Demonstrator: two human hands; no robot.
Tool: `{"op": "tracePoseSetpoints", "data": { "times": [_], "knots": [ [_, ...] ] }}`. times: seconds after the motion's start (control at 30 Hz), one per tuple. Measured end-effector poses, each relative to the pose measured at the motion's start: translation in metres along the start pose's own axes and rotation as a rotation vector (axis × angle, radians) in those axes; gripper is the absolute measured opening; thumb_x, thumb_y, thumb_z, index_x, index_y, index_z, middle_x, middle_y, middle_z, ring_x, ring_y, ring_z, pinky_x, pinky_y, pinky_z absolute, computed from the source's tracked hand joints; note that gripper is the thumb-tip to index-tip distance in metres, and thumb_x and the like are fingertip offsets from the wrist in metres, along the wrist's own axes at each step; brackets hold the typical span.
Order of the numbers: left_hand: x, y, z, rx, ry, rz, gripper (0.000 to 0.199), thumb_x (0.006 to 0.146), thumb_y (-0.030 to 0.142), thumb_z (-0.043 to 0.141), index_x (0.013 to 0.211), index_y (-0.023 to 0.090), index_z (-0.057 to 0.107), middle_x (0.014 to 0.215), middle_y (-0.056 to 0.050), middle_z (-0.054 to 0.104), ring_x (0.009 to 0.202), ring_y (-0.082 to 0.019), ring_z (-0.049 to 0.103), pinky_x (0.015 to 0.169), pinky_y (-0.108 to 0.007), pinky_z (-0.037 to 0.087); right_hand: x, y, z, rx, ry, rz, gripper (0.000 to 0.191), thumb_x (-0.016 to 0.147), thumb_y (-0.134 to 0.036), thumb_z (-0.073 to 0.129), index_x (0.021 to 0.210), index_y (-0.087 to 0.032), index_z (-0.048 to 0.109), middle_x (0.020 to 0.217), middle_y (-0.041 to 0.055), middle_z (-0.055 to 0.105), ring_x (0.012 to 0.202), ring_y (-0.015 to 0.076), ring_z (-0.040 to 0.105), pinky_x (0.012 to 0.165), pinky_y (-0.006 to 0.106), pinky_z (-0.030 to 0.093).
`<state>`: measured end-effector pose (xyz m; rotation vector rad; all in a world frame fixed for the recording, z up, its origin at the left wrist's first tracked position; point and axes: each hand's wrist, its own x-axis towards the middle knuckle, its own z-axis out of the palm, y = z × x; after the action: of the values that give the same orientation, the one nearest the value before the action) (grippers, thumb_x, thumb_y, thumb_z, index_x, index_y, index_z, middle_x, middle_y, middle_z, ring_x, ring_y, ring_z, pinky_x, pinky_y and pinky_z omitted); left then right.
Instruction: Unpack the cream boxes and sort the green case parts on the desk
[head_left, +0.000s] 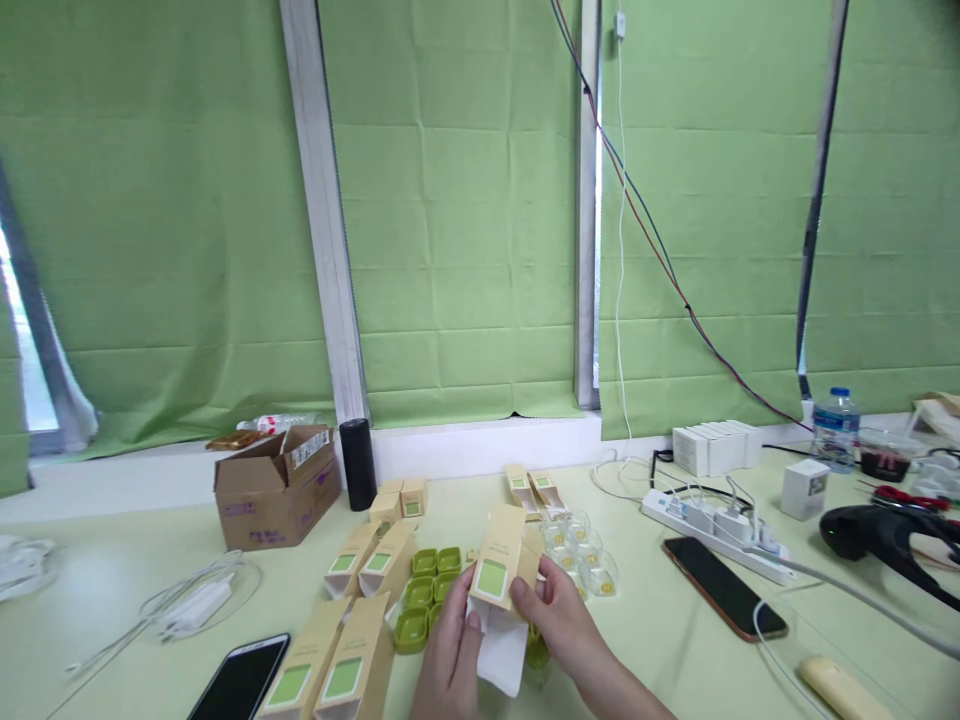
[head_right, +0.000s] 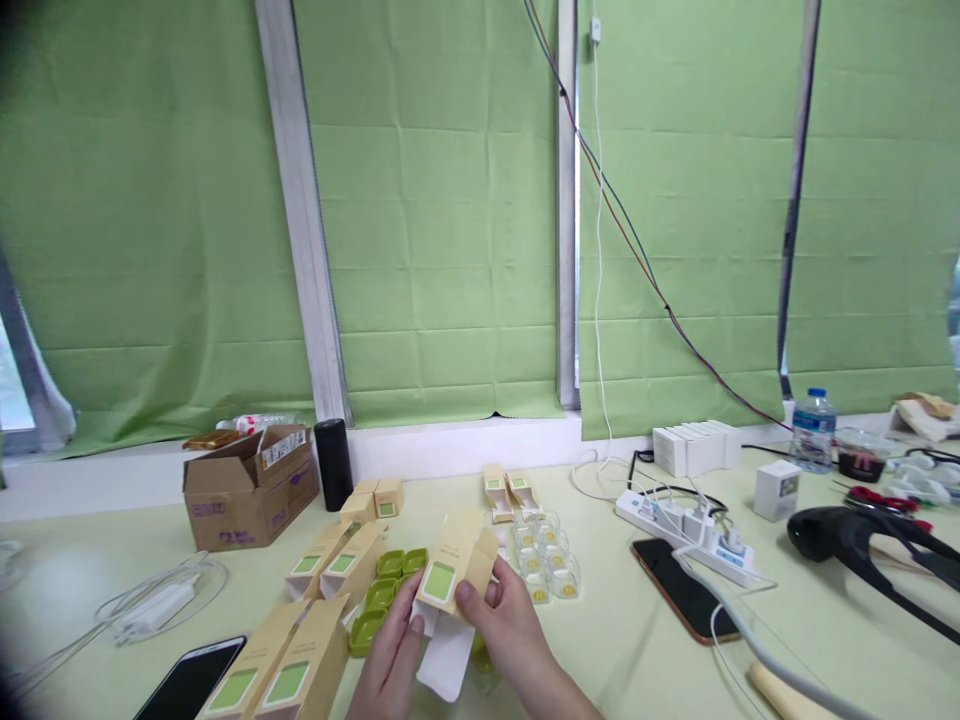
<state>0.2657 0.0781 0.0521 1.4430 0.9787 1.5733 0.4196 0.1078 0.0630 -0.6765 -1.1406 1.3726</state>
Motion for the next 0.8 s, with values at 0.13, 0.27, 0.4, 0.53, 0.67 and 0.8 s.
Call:
{"op": "tracePoseSetpoints", "data": {
  "times": [0.13,0.27,0.4,0.53,0.67,0.8],
  "knots": [
    [0.003,0.002,0.003,-0.011,0.015,-0.015,0.052,0.093,0.057,0.064,0.130,0.021,0.065,0.137,-0.015,0.069,0.134,-0.037,0.059,0.111,-0.045,0.048,0.000,-0.002,0.001,-0.033,-0.013,-0.018,0.077,0.064,-0.076,0.084,0.113,-0.017,0.072,0.088,0.0133,0.083,0.072,0.0330,0.078,0.068,0.044,0.062],
    [0.006,0.012,0.009,-0.012,0.033,-0.039,0.051,0.082,0.051,0.079,0.122,0.023,0.067,0.130,-0.015,0.072,0.125,-0.038,0.065,0.099,-0.044,0.057,0.001,-0.007,0.003,-0.053,-0.025,-0.030,0.073,0.063,-0.077,0.084,0.103,-0.017,0.075,0.089,0.0136,0.083,0.071,0.0316,0.078,0.069,0.044,0.062],
    [0.006,0.018,0.012,0.032,0.010,-0.072,0.063,0.071,0.042,0.088,0.126,0.023,0.064,0.127,-0.014,0.074,0.117,-0.037,0.070,0.097,-0.043,0.058,0.000,-0.012,0.006,-0.034,0.005,-0.019,0.077,0.055,-0.079,0.087,0.101,-0.018,0.075,0.088,0.0141,0.083,0.082,0.0366,0.079,0.076,0.050,0.063],
    [0.006,0.014,0.008,-0.025,-0.002,-0.055,0.064,0.074,0.047,0.086,0.129,0.022,0.064,0.132,-0.015,0.072,0.126,-0.038,0.065,0.106,-0.045,0.053,-0.001,-0.015,0.007,-0.009,0.026,-0.007,0.079,0.054,-0.078,0.088,0.103,-0.017,0.075,0.089,0.0148,0.083,0.085,0.0383,0.080,0.080,0.054,0.063],
    [0.008,0.012,0.000,-0.176,-0.057,-0.085,0.061,0.081,0.054,0.079,0.130,0.022,0.065,0.135,-0.015,0.070,0.133,-0.039,0.061,0.111,-0.047,0.049,-0.002,-0.016,0.004,0.023,0.010,0.013,0.070,0.061,-0.070,0.090,0.104,-0.016,0.076,0.095,0.0153,0.084,0.087,0.0363,0.080,0.085,0.052,0.061],
    [0.012,0.014,-0.004,-0.213,-0.103,-0.086,0.060,0.084,0.058,0.076,0.131,0.024,0.064,0.131,-0.015,0.073,0.125,-0.036,0.066,0.107,-0.046,0.052,-0.001,-0.017,-0.004,0.051,0.072,0.001,0.063,0.064,-0.060,0.094,0.103,-0.015,0.078,0.097,0.0159,0.084,0.089,0.0350,0.080,0.084,0.047,0.062]
  ]
}}
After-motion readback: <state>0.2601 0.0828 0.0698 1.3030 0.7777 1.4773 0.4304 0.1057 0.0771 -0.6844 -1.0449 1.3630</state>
